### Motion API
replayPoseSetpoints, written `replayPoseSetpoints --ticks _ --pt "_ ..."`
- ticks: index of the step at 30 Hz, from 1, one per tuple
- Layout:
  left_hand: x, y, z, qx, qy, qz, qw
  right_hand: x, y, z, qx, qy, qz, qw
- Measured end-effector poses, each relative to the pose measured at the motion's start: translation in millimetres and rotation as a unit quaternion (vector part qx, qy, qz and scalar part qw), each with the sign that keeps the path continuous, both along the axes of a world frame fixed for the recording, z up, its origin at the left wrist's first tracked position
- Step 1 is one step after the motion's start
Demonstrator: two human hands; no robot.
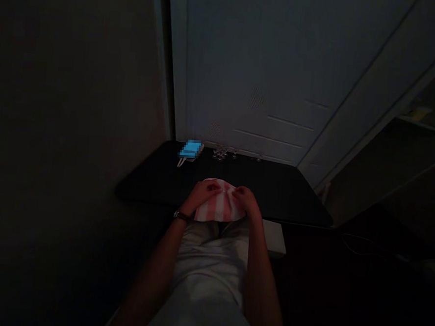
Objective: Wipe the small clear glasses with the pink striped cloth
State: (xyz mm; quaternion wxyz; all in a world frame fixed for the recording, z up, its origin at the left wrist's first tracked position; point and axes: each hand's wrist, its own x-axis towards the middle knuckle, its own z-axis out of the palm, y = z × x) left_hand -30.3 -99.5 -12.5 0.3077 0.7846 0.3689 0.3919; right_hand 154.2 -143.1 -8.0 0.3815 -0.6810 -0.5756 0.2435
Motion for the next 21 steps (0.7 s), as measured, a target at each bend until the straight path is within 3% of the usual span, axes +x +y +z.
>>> replayPoseSetpoints --ticks 11,21 --pt "0.0 4.0 -2.7 0.006 0.011 0.008 1.000 -1.2 -5.9 10.5 0.017 -0.030 -0.038 0.999" --pt "-0.2 3.6 -1.7 0.006 0.004 0.011 1.000 -8.8 -7.4 22.8 0.112 -0.012 -0.119 0.987"
